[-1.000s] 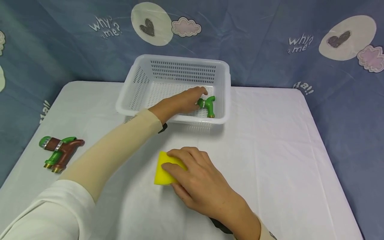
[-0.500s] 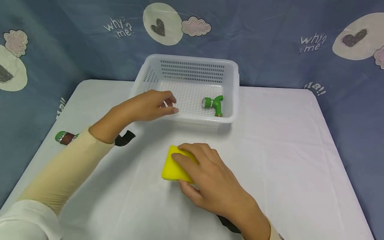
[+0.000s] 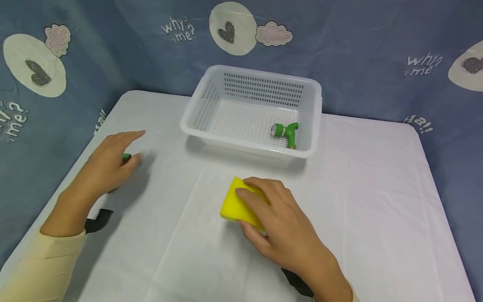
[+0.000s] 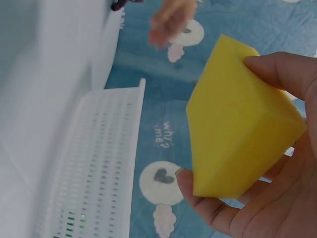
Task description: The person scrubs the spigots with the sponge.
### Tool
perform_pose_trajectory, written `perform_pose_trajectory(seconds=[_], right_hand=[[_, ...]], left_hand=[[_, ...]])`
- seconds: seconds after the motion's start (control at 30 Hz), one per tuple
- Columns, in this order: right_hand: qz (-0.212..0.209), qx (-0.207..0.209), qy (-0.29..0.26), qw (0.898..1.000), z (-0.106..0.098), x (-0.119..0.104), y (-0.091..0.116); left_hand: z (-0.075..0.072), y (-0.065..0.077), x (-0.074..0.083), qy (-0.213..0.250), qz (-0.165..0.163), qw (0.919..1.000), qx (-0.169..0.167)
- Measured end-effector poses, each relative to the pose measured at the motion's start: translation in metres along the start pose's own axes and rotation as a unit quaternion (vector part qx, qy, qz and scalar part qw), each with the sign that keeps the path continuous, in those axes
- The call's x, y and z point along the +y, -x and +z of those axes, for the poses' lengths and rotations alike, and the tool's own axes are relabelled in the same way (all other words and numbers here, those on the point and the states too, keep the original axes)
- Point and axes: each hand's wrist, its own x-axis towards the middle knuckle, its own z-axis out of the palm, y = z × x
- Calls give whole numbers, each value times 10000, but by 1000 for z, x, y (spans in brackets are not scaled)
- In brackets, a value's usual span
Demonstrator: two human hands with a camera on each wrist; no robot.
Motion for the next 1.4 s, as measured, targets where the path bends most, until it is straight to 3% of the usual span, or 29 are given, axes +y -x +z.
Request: perform_pose_trajectory(seconds=[0.13,0.27,0.47,0.57,0.7,0.87,0.97,1.1,1.27,1.4], right_hand=[[26,38,55,10000,-2,2,1],[161,-38,49,9999,-4,3,3],[279,-104,59,9995,-4,3,4],[235,-33,88,9997,-4,4,4],[200,71,80,9997,-5,4,1],[153,257,-68,9995,-5,3,-3],[157,356,-183,9991,-3,2,-4],[39,560,-227,9982,2,0,-6],[-319,754,160,9965,4,1,-5],[-188,849,394,9954,-4,8,-2]], left_hand=[[-15,18,-41,-678,-159,9965,-462],[-15,26,-62,-1282,-257,9879,-838],[-13,26,-65,-1370,280,9899,-214],[-16,24,-57,-1243,408,9912,-222],[-15,18,-26,-589,501,9959,-459],[1,1,40,600,771,9924,-751],[15,-9,77,1288,1160,9810,-869],[30,-17,116,1979,1867,9577,-938],[40,-26,142,2326,2445,9376,-844],[43,-32,153,2497,2684,9277,-702]])
